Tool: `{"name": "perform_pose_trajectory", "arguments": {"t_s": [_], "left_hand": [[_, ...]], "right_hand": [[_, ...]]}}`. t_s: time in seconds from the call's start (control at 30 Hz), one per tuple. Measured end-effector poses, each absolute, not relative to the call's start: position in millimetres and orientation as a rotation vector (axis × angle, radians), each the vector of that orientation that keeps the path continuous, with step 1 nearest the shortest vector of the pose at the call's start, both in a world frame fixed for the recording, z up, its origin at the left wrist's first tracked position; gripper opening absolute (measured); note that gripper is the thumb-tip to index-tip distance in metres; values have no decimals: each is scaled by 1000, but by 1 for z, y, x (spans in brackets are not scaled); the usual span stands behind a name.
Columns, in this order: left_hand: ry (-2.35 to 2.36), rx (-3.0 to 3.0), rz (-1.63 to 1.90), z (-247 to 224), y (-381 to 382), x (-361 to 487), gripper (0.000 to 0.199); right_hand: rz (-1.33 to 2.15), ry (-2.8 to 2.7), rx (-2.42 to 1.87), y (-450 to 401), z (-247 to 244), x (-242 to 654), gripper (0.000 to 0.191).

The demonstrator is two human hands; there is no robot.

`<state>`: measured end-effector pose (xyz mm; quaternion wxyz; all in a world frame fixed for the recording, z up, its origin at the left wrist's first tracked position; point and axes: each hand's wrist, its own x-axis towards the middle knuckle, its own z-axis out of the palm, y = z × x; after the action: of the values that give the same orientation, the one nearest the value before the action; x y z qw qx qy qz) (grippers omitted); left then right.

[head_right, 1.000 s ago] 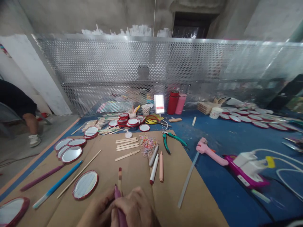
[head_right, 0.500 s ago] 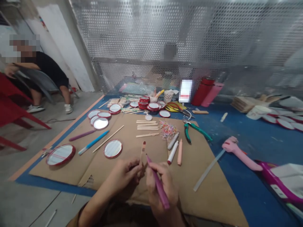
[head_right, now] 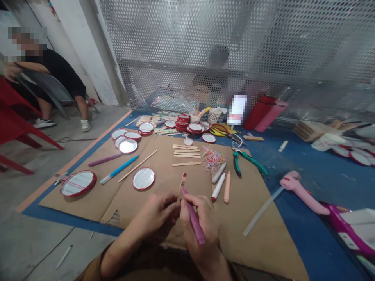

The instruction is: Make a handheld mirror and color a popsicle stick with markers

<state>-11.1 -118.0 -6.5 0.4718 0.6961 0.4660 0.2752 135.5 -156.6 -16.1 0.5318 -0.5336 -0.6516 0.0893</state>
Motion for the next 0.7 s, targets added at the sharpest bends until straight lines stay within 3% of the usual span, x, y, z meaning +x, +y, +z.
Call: {"name": "perform_pose_trajectory", "arguments": {"t_s": [0.7], "left_hand": [[1134, 1700, 642, -5, -119, -11, 22]], "right_hand": [[187, -1517, -1297, -156, -12, 134, 9]]}}
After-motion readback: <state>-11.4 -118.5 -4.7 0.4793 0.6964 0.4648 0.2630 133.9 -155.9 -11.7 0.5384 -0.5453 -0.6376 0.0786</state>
